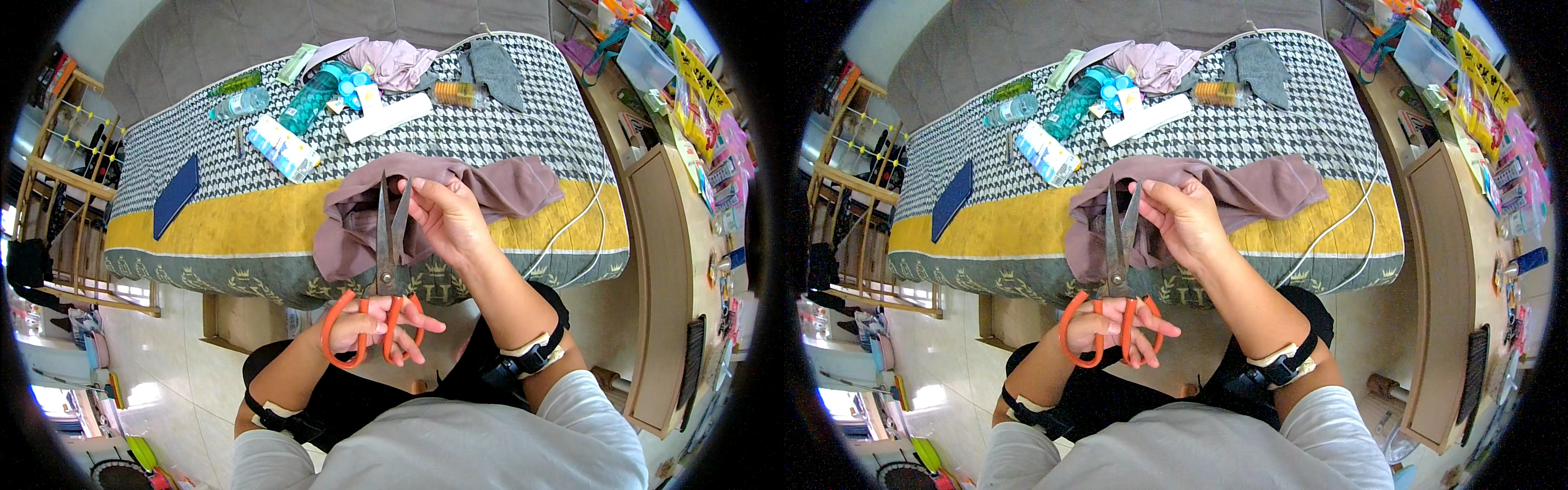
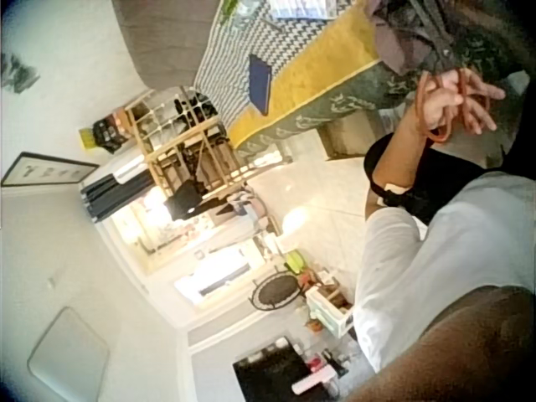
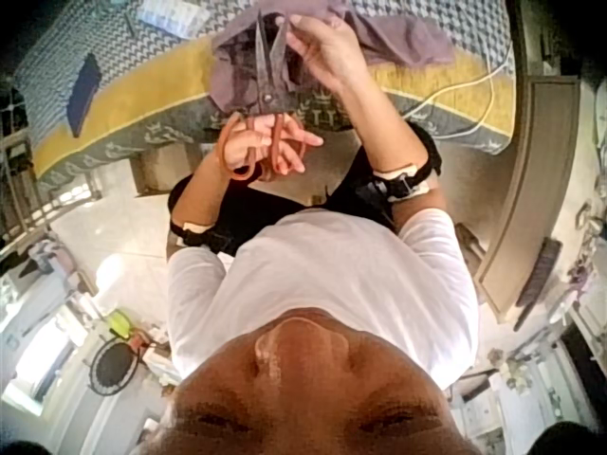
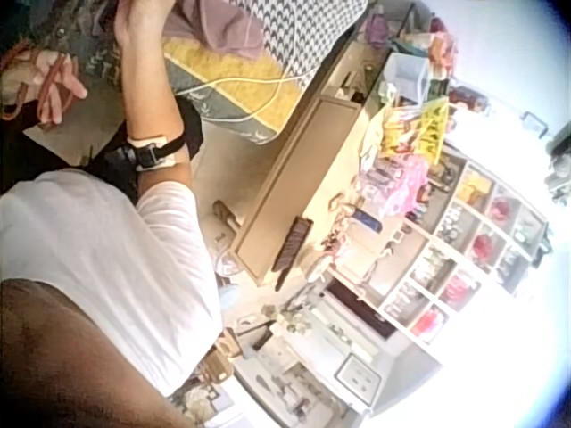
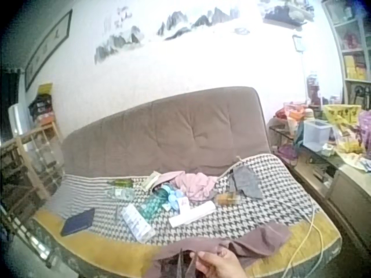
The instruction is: The person uses orange-handled scissors to cut a piece of mauve fabric on a bed. They repeatedly pick up the scissors, cut sections of the fabric, and then put the scissors down to adjust the fabric with their hands.
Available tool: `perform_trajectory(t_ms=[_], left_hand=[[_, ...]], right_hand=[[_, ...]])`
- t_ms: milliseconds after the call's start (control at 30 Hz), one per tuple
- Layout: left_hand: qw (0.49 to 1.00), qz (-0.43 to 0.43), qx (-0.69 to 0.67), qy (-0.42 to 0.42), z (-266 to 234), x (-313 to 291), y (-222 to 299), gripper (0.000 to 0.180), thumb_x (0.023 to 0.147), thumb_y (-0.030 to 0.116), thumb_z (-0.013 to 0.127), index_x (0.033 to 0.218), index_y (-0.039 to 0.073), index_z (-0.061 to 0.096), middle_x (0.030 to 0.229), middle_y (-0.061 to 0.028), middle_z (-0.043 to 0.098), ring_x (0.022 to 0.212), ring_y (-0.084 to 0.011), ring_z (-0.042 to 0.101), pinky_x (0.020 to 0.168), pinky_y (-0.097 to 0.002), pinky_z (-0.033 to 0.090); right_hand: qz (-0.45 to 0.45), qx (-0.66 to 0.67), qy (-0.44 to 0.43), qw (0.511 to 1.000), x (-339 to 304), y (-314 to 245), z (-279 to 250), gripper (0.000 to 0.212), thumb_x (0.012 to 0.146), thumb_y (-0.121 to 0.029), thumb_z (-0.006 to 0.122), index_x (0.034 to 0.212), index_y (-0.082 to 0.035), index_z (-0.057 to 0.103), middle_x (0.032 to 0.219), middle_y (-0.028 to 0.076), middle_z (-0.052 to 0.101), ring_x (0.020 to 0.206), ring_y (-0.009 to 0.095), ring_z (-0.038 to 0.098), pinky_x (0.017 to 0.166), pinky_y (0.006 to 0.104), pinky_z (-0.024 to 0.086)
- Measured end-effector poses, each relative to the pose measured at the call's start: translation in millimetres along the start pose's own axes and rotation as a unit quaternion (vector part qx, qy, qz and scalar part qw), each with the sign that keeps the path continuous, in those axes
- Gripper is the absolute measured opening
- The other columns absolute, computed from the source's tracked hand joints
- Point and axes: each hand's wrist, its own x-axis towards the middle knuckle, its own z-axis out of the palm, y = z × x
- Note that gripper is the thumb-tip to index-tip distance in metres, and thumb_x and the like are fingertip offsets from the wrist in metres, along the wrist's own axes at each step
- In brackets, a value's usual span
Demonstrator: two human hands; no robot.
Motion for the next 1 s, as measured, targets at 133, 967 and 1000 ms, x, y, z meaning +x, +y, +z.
perform_trajectory(t_ms=[133,967,1000], left_hand=[[1.000,-0.004,-0.012,0.006,0.1,-0.7,0.4,0.033,0.082,0.019,0.041,0.107,0.000,0.048,0.125,-0.0344,0.037,0.088,-0.0393,0.060,0.066,-0.0365,0.052],[1.000,-0.004,-0.026,0.008,-1.6,-2.3,0.9,0.036,0.080,0.021,0.044,0.106,-0.003,0.048,0.124,-0.0346,0.037,0.087,-0.0395,0.061,0.065,-0.0369,0.054],[1.000,-0.005,-0.023,0.008,-1.9,-2.3,1.4,0.036,0.080,0.021,0.044,0.106,-0.003,0.048,0.124,-0.0346,0.038,0.087,-0.0396,0.061,0.065,-0.0370,0.054]], right_hand=[[-0.004,0.016,-0.026,1.000,-6.1,-6.4,12.9,0.010,0.082,-0.004,0.055,0.089,0.002,0.059,0.087,0.012,0.064,0.080,0.015,0.063,0.070,0.0214,0.053],[-0.018,-0.033,0.000,0.999,3.1,-2.3,-2.3,0.014,0.082,-0.003,0.055,0.092,0.007,0.056,0.086,0.017,0.064,0.072,0.015,0.064,0.062,0.0196,0.054],[-0.027,-0.042,-0.004,0.999,3.3,-2.5,-2.4,0.014,0.082,-0.003,0.056,0.092,0.007,0.056,0.086,0.017,0.064,0.071,0.015,0.064,0.061,0.0195,0.054]])
